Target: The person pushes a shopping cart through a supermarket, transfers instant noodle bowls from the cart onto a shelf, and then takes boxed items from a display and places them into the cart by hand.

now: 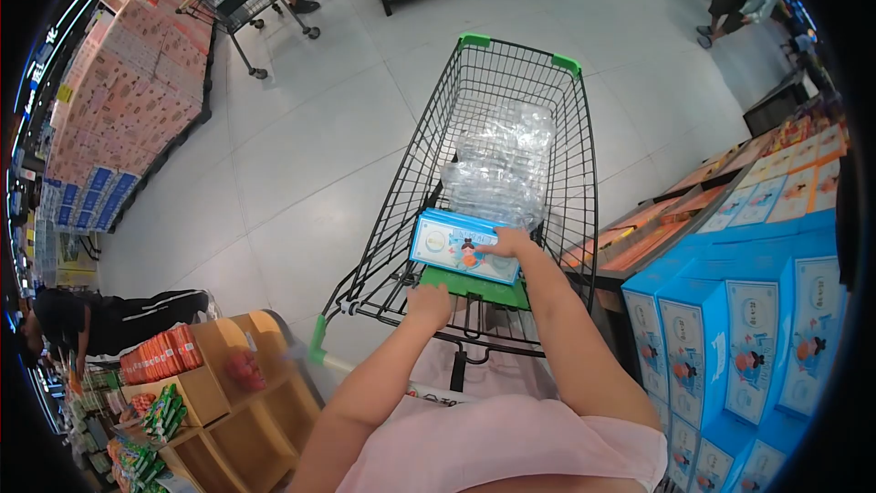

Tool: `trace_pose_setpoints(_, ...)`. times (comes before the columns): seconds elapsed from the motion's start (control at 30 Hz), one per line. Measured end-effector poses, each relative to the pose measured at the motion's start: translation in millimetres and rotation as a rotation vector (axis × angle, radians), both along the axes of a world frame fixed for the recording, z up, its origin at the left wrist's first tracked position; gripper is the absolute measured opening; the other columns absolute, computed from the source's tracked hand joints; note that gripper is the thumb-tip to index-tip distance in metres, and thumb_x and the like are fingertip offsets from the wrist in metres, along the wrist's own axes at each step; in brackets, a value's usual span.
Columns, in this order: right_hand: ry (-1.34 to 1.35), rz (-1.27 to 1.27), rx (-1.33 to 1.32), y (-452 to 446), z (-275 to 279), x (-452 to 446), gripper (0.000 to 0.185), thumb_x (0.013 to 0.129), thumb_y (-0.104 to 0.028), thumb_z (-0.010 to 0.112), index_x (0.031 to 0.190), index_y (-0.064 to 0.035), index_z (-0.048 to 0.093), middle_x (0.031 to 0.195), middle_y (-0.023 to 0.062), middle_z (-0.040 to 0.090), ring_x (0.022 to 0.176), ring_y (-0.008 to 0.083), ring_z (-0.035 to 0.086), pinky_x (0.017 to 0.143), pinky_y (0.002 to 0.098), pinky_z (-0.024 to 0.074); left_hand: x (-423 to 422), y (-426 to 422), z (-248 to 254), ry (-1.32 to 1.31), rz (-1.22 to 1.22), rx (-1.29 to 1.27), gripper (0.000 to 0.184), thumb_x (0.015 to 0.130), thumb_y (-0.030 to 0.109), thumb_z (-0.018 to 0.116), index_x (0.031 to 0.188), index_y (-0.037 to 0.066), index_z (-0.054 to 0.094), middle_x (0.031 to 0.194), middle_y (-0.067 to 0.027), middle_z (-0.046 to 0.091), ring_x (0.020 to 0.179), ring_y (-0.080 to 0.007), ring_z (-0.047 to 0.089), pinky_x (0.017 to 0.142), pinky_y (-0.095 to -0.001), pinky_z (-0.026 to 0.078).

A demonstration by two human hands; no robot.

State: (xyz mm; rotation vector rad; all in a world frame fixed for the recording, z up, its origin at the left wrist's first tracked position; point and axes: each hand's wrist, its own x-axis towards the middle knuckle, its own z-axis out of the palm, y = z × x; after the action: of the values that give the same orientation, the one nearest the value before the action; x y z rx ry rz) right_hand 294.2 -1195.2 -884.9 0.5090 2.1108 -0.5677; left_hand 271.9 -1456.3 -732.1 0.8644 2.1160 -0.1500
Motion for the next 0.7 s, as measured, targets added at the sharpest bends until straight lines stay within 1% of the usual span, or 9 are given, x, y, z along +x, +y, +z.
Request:
trace_pose_setpoints(0.17,0.346,-0.059,0.246,-23.9,15.1,19.4,0.09,0.084,-0.069,0.049,0.145,-0.0043,0.036,0.146,0.0208,0.039,0.138,0.0324,0.035,0.113,0.0589,0.0175,-4.1,-2.5,-9.6,-0.032,0.002,-0.009,0.036,0.087,0.031,0.058,0.111,0.004,0.056,0.106,-0.017,0.066,0.103,-0.0337,0.063,0.086,-0.0493,0.047)
trace_pose_setpoints(0.2,0.366,-0.027,0.218,-24.5,33.3,17.8,0.085,0.086,-0.065,0.051,0.144,-0.0045,0.037,0.146,0.0207,0.04,0.136,0.0337,0.037,0.111,0.0582,0.0215,-4.7,-1.0,-6.0,-0.049,0.017,-0.018,0.036,0.087,0.031,0.057,0.112,0.005,0.058,0.11,-0.0168,0.066,0.106,-0.0334,0.062,0.089,-0.0498,0.045)
trace_pose_setpoints(0.23,0.385,0.003,0.193,-24.9,59.7,17.1,0.08,0.087,-0.06,0.052,0.143,-0.0048,0.038,0.145,0.0206,0.04,0.134,0.035,0.04,0.11,0.0574,0.0255,-5.5,0.1,-2.3,-0.067,0.028,-0.026,0.035,0.087,0.03,0.057,0.113,0.006,0.059,0.113,-0.0166,0.065,0.109,-0.0331,0.061,0.092,-0.0503,0.044)
trace_pose_setpoints(0.3,0.445,-0.025,-0.088,-19.3,118.1,24.1,0.074,0.085,-0.055,0.059,0.137,-0.0038,0.045,0.138,0.02,0.048,0.125,0.0363,0.049,0.104,0.0517,0.0364,-7.3,-0.6,-5.7,-0.064,-0.008,-0.047,0.043,0.087,0.037,0.059,0.116,0.005,0.058,0.117,-0.0166,0.064,0.111,-0.0338,0.06,0.093,-0.0491,0.045)
trace_pose_setpoints(0.37,0.799,-0.098,-0.146,-33.3,194.6,55.2,0.06,0.087,-0.039,0.063,0.132,-0.0017,0.05,0.128,0.0201,0.056,0.118,0.0349,0.054,0.099,0.0407,0.0429,-9.2,1.8,2.4,-0.072,-0.003,-0.043,0.048,0.087,0.038,0.061,0.119,0.004,0.056,0.119,-0.0175,0.064,0.112,-0.0342,0.06,0.094,-0.0478,0.046)
trace_pose_setpoints(0.43,1.0,-0.206,-0.225,-46.5,266.2,98.3,0.054,0.088,-0.032,0.064,0.132,-0.0025,0.051,0.125,0.0199,0.058,0.116,0.0356,0.055,0.099,0.0423,0.0425,-11.0,-0.1,2.3,-0.044,-0.049,0.01,0.052,0.084,0.039,0.063,0.118,0.001,0.056,0.115,-0.021,0.064,0.108,-0.0352,0.061,0.091,-0.0458,0.048)
trace_pose_setpoints(0.5,1.047,-0.302,-0.1,-60.3,304.8,149.3,0.051,0.087,-0.03,0.064,0.128,-0.0029,0.053,0.121,0.0186,0.06,0.11,0.0363,0.057,0.096,0.0427,0.0439,-13.0,-2.2,-3.9,-0.03,-0.073,0.022,0.054,0.083,0.041,0.064,0.118,0.0,0.055,0.114,-0.0227,0.064,0.107,-0.0355,0.062,0.09,-0.0448,0.049)
trace_pose_setpoints(0.6,1.011,-0.426,0.11,-82.3,313.3,228.4,0.048,0.087,-0.033,0.064,0.124,-0.0038,0.056,0.117,0.0162,0.062,0.103,0.0354,0.059,0.093,0.0447,0.0434,-14.0,2.4,-5.0,0.011,-0.059,0.014,0.057,0.081,0.04,0.068,0.121,0.001,0.054,0.116,-0.0214,0.063,0.108,-0.0363,0.06,0.09,-0.0456,0.049)
trace_pose_setpoints(0.7,0.914,-0.347,0.219,-96.5,281.6,290.7,0.043,0.087,-0.035,0.063,0.119,-0.0069,0.06,0.116,0.0135,0.064,0.112,0.0316,0.056,0.102,0.0448,0.0378,-8.5,7.4,12.6,0.206,-0.058,0.424,0.055,0.08,0.034,0.072,0.121,0.003,0.054,0.113,-0.0206,0.061,0.101,-0.039,0.061,0.086,-0.0459,0.05)
